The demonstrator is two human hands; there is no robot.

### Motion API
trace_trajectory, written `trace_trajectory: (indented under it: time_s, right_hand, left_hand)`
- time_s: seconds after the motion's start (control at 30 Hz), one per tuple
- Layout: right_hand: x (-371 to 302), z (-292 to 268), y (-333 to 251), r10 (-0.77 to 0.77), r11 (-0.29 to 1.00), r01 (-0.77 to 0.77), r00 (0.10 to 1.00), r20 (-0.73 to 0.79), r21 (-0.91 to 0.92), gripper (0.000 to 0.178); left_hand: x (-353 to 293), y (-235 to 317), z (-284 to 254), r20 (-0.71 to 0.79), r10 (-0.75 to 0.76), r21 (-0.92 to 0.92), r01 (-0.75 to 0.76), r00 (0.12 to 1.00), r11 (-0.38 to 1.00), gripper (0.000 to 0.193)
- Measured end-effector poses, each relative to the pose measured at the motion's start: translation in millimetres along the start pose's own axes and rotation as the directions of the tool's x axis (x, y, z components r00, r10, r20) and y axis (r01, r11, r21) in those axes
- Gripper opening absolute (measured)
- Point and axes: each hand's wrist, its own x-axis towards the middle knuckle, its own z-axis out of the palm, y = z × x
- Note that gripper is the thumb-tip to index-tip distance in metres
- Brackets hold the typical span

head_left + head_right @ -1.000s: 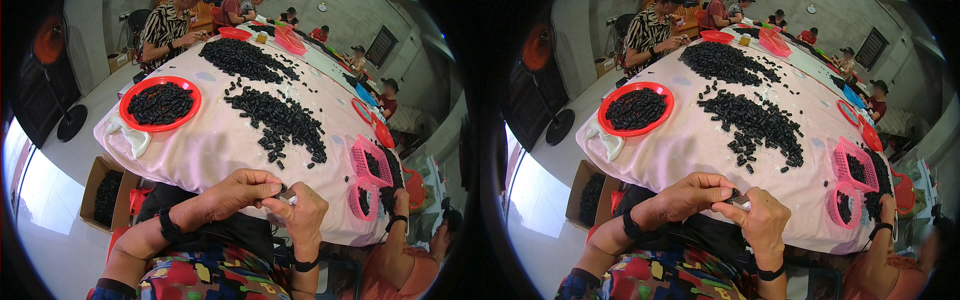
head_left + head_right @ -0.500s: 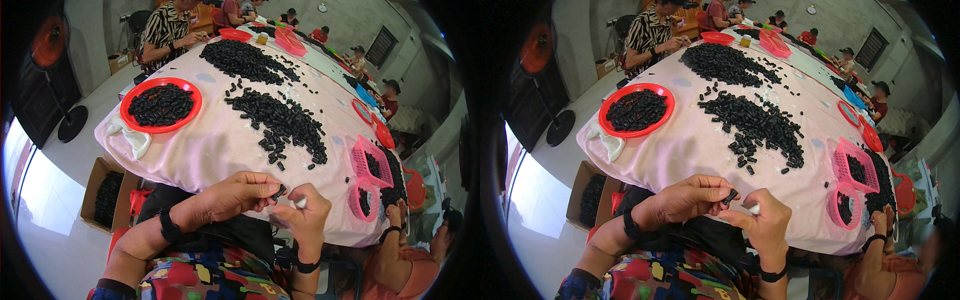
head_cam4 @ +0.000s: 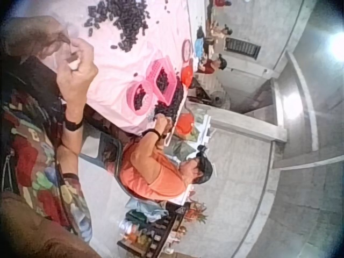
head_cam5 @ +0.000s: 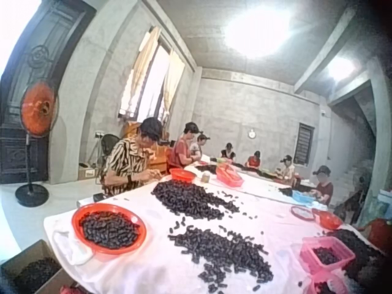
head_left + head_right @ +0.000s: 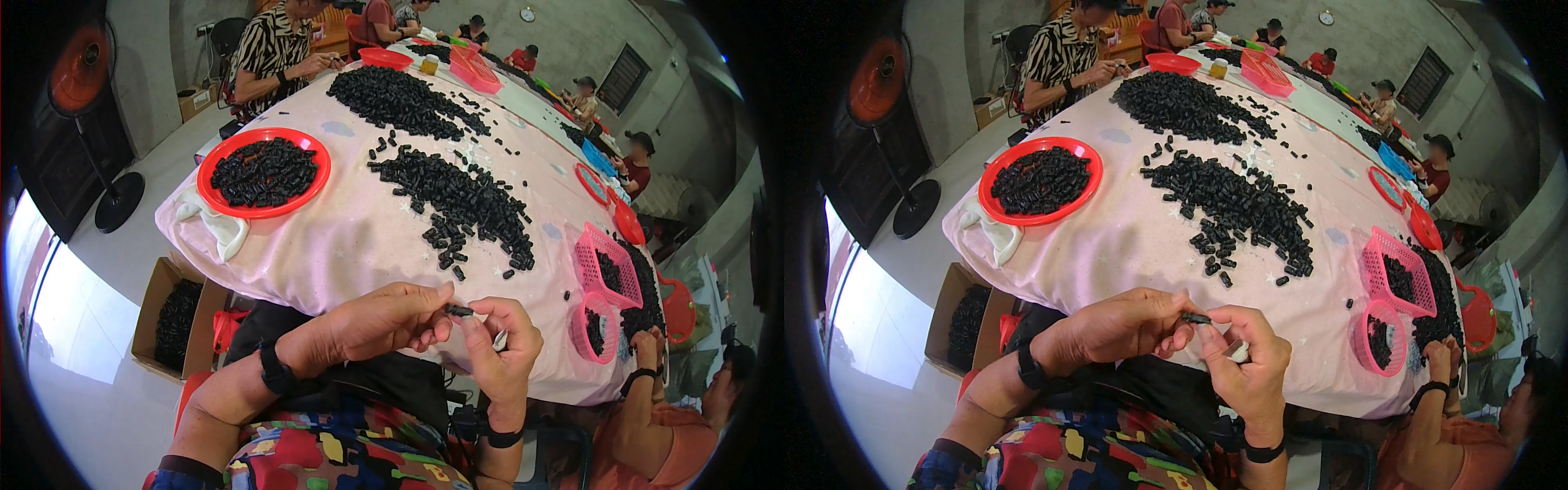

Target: Assembling small black plastic shoe components at a production table.

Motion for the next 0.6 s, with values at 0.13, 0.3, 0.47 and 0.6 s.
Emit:
trace_trajectory:
  time_s: [0.13,0.3,0.47,0.6]
  right_hand:
    - [-1,2,6,0.052,0.998,-0.048,0.989,-0.142,0.029,0.014]
    - [-3,10,2,0.043,0.998,-0.036,0.991,-0.124,0.058,0.015]
    - [-4,11,-2,0.022,0.999,-0.018,0.993,-0.119,0.03,0.019]
    - [-2,12,-1,-0.092,0.995,0.088,0.992,-0.086,-0.05,0.027]
  left_hand:
    - [-2,2,12,-0.031,0.181,0.192,-0.172,0.983,0.966,0.027]
    - [0,0,8,-0.035,0.262,0.28,-0.242,0.964,0.929,0.026]
    - [1,-2,6,-0.033,0.27,0.237,-0.254,0.962,0.938,0.023]
    - [1,-2,6,-0.029,0.263,0.24,-0.248,0.964,0.939,0.023]
